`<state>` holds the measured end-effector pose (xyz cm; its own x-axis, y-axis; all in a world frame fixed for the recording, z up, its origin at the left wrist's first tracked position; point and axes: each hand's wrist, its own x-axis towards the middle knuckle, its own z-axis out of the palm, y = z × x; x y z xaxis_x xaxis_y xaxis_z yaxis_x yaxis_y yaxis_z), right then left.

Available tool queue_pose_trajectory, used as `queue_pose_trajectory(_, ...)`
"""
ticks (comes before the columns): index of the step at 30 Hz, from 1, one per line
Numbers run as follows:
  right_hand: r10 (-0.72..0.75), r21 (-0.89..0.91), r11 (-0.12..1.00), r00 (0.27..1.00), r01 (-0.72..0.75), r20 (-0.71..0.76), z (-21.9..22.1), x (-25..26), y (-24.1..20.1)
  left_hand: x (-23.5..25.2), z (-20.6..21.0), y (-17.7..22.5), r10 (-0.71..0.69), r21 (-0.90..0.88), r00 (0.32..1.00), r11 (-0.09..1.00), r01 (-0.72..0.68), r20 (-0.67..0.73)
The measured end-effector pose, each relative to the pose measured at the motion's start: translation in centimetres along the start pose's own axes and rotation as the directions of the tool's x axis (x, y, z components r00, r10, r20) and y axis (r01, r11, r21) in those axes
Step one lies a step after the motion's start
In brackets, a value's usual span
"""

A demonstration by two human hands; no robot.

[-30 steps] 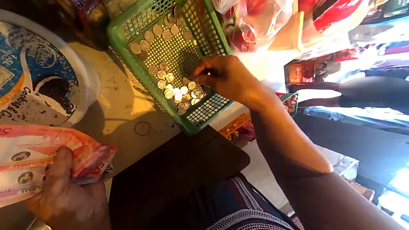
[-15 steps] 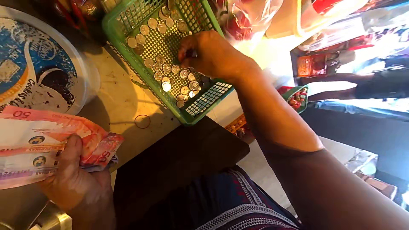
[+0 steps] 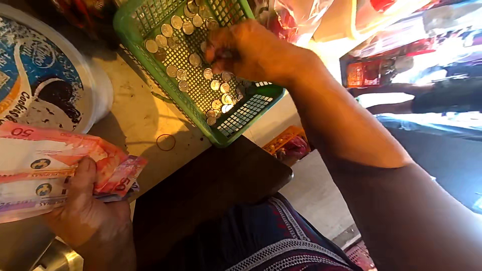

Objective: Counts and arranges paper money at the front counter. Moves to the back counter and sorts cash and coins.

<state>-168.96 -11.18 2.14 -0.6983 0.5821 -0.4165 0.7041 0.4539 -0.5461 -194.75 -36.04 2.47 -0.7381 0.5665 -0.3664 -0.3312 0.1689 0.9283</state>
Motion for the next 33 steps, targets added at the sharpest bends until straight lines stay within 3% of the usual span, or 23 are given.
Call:
queue_pose_trajectory(2,0.106,-0.174,0.982,0.983,-0.079,0.153,-0.2,-1.2,-0.9,0.1,0.0,0.1,0.010,-0.002,1.000,1.000,-0.010,0.009)
queue_pose_trajectory(4,0.320,-0.377,0.908,0.884,-0.184,0.341,1.0,-1.2,-2.1,0.1,0.1,0.0,0.017,-0.001,1.000,1.000,-0.017,0.017)
queue_pose_trajectory(6,0.359,-0.407,0.896,0.832,-0.179,0.423,2.4,-0.5,-2.2,0.1,0.2,0.0,0.018,-0.001,1.000,1.000,-0.018,0.022)
queue_pose_trajectory(10,0.160,-0.111,0.984,0.965,-0.140,0.209,2.5,0.8,0.0,0.2,-0.2,0.0,0.031,0.002,0.999,1.000,-0.031,0.025)
queue_pose_trajectory(13,0.153,-0.100,0.985,0.975,-0.138,0.163,0.5,-0.2,-0.1,0.2,-0.4,0.0,0.031,0.005,0.999,1.000,-0.031,0.033)
queue_pose_trajectory(17,0.525,-0.546,0.755,0.833,-0.363,0.172,-0.1,-1.9,-4.5,0.1,-0.3,0.1,0.026,0.009,0.999,1.000,-0.027,0.037)
queue_pose_trajectory(20,0.658,-0.632,0.666,0.711,-0.396,0.248,2.3,-1.0,-5.0,0.0,-0.2,0.0,0.028,0.010,0.998,1.000,-0.029,0.060)
queue_pose_trajectory(21,0.628,-0.599,0.710,0.717,-0.370,0.301,2.5,-0.6,-4.5,0.0,-0.1,0.0,0.029,0.013,0.997,0.999,-0.030,0.067)
queue_pose_trajectory(23,0.409,-0.352,0.893,0.830,-0.279,0.379,0.9,0.0,-2.9,-0.1,-0.1,0.0,0.031,0.000,0.996,1.000,-0.031,0.078)
queue_pose_trajectory(25,0.170,0.007,0.984,0.946,-0.179,0.274,-0.9,0.4,-0.9,-0.2,-0.1,0.1,0.023,-0.003,0.996,1.000,-0.023,0.080)
queue_pose_trajectory(26,0.168,0.074,0.980,0.964,-0.186,0.208,-2.1,0.3,-0.6,-0.3,-0.1,0.1,0.022,-0.005,0.997,1.000,-0.022,0.075)
queue_pose_trajectory(29,0.289,-0.086,0.956,0.951,-0.280,0.112,-4.0,-0.9,-1.1,-0.3,-0.3,0.2,0.016,-0.005,0.998,1.000,-0.016,0.061)
queue_pose_trajectory(33,0.406,-0.468,0.838,0.894,-0.281,0.190,-1.6,-1.7,-2.4,-0.3,0.0,0.2,0.010,-0.015,0.997,1.000,-0.009,0.082)
